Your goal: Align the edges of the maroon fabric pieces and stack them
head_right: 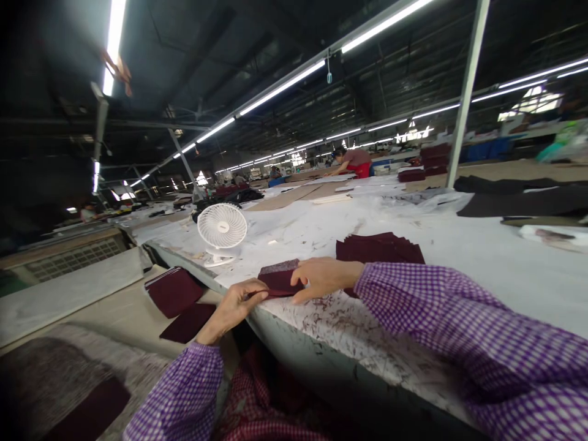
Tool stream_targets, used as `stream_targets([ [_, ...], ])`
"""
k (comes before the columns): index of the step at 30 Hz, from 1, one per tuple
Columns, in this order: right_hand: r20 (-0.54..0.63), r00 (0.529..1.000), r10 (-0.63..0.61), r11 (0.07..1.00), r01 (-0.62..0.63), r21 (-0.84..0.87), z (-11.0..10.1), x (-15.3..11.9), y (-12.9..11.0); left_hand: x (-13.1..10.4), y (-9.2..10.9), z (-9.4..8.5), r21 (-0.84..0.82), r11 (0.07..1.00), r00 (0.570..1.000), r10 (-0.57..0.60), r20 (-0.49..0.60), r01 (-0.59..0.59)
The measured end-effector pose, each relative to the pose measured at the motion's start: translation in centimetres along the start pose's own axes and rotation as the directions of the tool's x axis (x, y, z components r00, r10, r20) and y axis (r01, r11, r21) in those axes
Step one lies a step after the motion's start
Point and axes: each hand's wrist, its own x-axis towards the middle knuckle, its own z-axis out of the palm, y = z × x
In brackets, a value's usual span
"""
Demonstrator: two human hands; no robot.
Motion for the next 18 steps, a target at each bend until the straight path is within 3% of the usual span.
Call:
stream_targets([
  [5, -0.088, 0.996, -0.020, 0.989, 0.007, -0.146, 1.5, 1.8, -1.1, -0.1, 0.6, -0.2, 0.105, 0.993, 0.998, -0.056, -0.003, 0.056],
  [10, -0.206, 0.978, -0.002, 0.994, -0.021, -0.108, 1.2, 2.8, -1.0, 1.5, 2.2, 0.5, 0.354, 0.933, 0.997, -0.081, 0.012, 0.071],
  [12, -0.335, 0.941, 0.048, 0.998, -0.060, -0.025, 1.3, 3.0, -0.8, 2.5, 2.5, 1.2, 0.467, 0.881, 0.996, -0.087, -0.001, 0.077],
  [15, -0.533, 0.825, 0.188, 0.982, -0.172, 0.081, 1.4, 2.7, -0.3, 3.6, 2.3, 2.1, 0.532, 0.833, 0.988, -0.147, -0.046, 0.149],
  [16, -0.552, 0.811, 0.194, 0.980, -0.186, 0.071, 1.6, 2.5, -0.2, 3.7, 2.2, 2.3, 0.536, 0.827, 0.985, -0.166, -0.056, 0.170],
  [18, -0.525, 0.842, 0.127, 0.988, -0.154, -0.007, 2.0, 2.1, -0.1, 3.8, 2.1, 2.7, 0.543, 0.818, 0.981, -0.179, -0.071, 0.189],
])
